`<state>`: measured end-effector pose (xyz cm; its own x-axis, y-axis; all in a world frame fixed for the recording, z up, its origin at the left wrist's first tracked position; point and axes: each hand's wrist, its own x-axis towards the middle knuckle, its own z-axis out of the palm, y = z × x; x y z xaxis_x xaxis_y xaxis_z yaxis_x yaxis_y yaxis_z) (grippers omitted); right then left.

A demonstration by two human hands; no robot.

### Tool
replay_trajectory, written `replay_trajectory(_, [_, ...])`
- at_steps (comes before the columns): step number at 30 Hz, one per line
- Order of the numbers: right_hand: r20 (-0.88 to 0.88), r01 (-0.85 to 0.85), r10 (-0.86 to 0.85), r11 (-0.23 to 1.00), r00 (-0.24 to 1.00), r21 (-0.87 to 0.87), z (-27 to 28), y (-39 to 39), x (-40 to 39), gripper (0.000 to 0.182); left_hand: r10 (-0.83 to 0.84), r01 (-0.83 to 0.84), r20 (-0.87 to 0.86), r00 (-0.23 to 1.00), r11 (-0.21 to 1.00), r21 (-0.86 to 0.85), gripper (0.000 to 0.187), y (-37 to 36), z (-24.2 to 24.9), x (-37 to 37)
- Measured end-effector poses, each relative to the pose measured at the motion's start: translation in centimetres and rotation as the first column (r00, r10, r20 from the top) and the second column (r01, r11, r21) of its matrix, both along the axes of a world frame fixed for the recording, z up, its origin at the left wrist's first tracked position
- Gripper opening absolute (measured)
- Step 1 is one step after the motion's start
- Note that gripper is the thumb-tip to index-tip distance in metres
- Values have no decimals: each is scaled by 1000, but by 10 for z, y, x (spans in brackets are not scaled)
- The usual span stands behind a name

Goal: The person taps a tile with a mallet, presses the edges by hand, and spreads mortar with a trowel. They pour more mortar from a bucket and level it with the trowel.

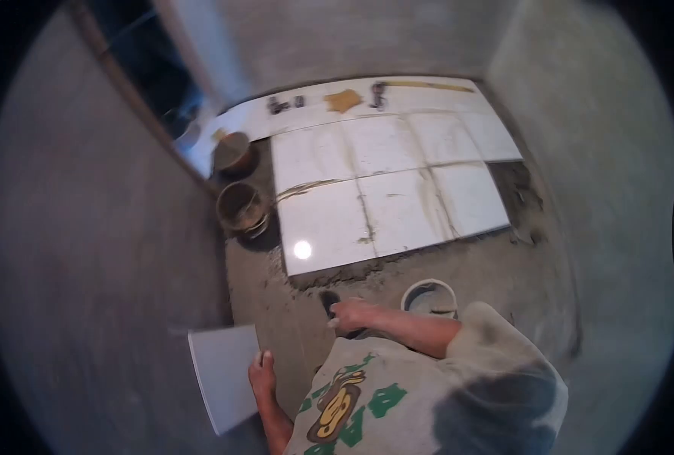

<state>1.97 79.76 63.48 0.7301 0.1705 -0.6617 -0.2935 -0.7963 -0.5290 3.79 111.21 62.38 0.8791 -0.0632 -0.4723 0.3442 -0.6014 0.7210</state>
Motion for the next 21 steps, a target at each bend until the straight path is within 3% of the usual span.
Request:
replay_trajectory(1, [139, -65, 59, 997, 989, 41, -6, 0, 21, 48, -126, 128, -29, 992, 991, 48, 50, -8, 0, 13])
replay_trajectory(3, [179, -85, 71, 994, 981, 72, 3, -2, 67, 48, -264, 269, -64, 962, 958, 99, 50, -26, 9, 42])
replay_trajectory(6, [313, 15, -41, 996, 949, 86, 24, -29, 117, 44, -363, 339, 79, 929, 916, 216, 46, -48, 35, 97])
replay_trajectory(8, [391, 242, -295, 954, 872, 179, 31, -49, 127, 45, -348, 315, 216, 912, 933, 173, 47, -51, 33, 146])
replay_trajectory(11, [331, 405, -434, 901, 838, 154, 25, -87, 114, 47, -364, 356, 201, 909, 931, 75, 49, -73, 41, 214])
replay_trajectory(16, [215, 685, -676, 727, 705, 45, -6, -142, 46, 51, -566, 543, 232, 791, 825, 160, 48, -157, 59, 264])
replay_trajectory(18, [212, 771, -753, 636, 622, -3, -40, -155, 14, 52, -567, 589, 197, 800, 804, -78, 47, -181, 39, 272])
replay_trajectory(20, [174, 847, -830, 529, 530, -57, -48, -160, -17, 52, -661, 667, 128, 739, 745, -3, 46, -230, 78, 242])
replay_trajectory(21, [97, 876, -872, 482, 480, 6, -45, -164, -28, 54, -748, 756, 210, 630, 652, 58, 46, -232, 67, 243])
